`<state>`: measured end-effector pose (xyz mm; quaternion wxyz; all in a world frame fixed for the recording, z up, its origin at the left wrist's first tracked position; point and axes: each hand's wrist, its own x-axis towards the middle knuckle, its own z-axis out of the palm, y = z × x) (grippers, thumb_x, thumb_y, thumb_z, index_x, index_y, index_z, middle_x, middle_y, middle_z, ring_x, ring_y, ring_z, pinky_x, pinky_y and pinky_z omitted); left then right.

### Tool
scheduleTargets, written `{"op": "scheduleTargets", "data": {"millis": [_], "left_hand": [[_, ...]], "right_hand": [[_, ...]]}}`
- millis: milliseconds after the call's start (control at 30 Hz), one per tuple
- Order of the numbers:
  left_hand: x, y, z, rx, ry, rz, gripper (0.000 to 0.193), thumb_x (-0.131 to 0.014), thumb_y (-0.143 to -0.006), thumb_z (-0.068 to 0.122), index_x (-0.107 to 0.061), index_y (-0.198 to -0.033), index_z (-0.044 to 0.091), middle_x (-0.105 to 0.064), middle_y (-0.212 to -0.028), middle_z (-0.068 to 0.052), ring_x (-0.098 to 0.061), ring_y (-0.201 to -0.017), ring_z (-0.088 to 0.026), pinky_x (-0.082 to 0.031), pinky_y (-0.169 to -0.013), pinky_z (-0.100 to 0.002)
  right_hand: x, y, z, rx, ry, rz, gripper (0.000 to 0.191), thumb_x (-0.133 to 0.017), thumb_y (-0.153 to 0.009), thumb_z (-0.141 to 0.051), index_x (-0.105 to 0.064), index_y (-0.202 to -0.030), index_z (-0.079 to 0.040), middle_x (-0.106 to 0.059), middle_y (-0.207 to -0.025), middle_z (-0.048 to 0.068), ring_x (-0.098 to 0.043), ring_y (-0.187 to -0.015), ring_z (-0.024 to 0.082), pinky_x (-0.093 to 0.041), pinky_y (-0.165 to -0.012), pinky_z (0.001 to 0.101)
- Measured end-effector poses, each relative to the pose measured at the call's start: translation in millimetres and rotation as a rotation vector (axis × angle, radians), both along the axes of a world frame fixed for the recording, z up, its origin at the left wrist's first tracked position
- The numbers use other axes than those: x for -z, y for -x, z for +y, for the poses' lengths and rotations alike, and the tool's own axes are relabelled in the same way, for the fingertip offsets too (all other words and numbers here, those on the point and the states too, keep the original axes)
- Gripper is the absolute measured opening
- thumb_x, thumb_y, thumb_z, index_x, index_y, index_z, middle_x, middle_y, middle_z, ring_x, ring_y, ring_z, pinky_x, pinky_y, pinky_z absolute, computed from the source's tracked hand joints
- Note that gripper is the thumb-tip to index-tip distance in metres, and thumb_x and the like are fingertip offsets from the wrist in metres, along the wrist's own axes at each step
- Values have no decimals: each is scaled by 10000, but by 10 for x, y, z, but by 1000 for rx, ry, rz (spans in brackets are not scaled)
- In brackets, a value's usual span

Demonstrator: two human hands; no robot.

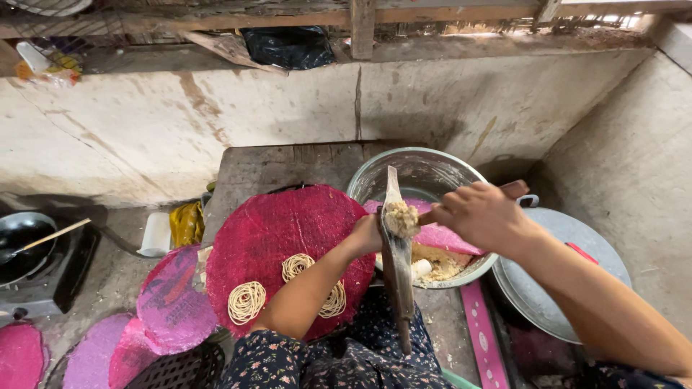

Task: The person sits at a low table and uses a wooden hand press to extrude dough into noodle nests on a round pink mat. They load dough from a large basin into the press with a wooden spatula, squeeze the press handles to extrude noodles, and arrange the finished nests on the mat.

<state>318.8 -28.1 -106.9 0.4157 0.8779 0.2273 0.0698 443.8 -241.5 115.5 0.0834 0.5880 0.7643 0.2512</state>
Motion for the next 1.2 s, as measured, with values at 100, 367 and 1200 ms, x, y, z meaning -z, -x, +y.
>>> {"op": "scheduleTargets", "data": {"millis": [100,367,1200], "left_hand": [[-21,5,61,-47,97,1,321,-753,-859,292,-770,-1109,92,-787,-1044,-162,-768,-972,-283,-589,-900,-411],[-40,-61,25,-20,6,-28,419,-840,-754,420,-772,-1061,142,-774,-1008,-143,-760,-964,-298,-584,-870,-417],[323,-84,104,-29,99,-170,412,-759,-828,343,-743,-1146,82,-764,-1063,-199,-727,-1026,-362,-568,-851,-447]], "right_hand": [[-344,-252,-198,219,-48,115,271,-710,-792,-434,-746,-1001,-265,-705,-815,-37,-715,-828,181,-561,-744,355],[-463,-398,-379,480,-90,293,298,-693,-824,-536,-785,-981,-300,-763,-930,-77,-729,-868,186,-571,-704,366],[-527,-269,224,517,221,11,250,-654,-886,-519,-750,-988,-313,-725,-942,-80,-710,-939,95,-536,-865,321]]}}
